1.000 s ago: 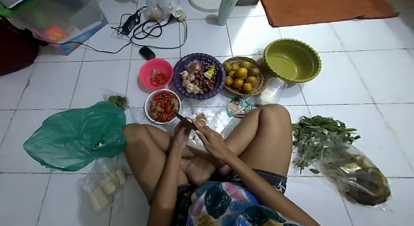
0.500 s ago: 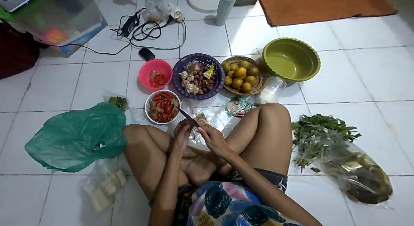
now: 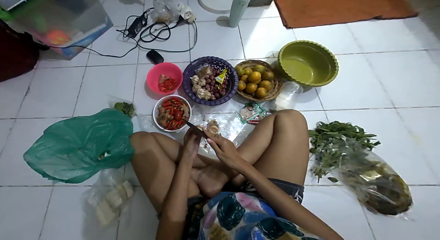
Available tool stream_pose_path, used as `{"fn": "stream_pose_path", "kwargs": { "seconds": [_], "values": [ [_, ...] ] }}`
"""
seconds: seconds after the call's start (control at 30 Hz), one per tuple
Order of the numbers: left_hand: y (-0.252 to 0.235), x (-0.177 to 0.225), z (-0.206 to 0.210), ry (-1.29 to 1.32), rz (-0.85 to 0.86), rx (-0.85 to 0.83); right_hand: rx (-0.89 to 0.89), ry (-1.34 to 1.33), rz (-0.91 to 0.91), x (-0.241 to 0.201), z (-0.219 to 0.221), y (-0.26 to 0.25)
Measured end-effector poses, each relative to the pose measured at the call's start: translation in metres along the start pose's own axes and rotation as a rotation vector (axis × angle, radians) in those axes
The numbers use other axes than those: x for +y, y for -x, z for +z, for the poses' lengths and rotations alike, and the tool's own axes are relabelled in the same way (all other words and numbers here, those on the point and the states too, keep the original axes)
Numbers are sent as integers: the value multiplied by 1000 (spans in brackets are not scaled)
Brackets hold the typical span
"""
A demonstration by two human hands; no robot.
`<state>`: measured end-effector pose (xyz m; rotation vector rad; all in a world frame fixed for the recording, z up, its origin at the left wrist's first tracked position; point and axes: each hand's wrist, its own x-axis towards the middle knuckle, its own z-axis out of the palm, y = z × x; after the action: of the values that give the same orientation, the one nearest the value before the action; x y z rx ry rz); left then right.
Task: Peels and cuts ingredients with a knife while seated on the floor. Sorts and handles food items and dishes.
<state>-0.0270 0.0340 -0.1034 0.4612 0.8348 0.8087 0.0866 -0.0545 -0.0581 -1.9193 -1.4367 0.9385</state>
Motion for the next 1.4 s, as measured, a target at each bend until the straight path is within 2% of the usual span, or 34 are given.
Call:
{"fn": "stream_pose_path", "kwargs": {
  "seconds": [0.43, 0.67, 0.87, 1.03, 1.4],
  "values": [
    [-1, -1, 1, 29, -12, -14, -4, -18, 16, 0, -1, 0],
    [-2, -3, 1, 13, -6, 16, 92, 38, 28, -3, 6, 0],
    [1, -1, 1, 31, 4, 32, -27, 17, 24, -3, -1, -2],
    [2, -1, 1, 56, 5, 31, -28, 28, 27, -3, -3, -2],
    [-1, -5, 8, -9, 38, 37, 149, 63, 42, -4, 3, -1]
  ]
}}
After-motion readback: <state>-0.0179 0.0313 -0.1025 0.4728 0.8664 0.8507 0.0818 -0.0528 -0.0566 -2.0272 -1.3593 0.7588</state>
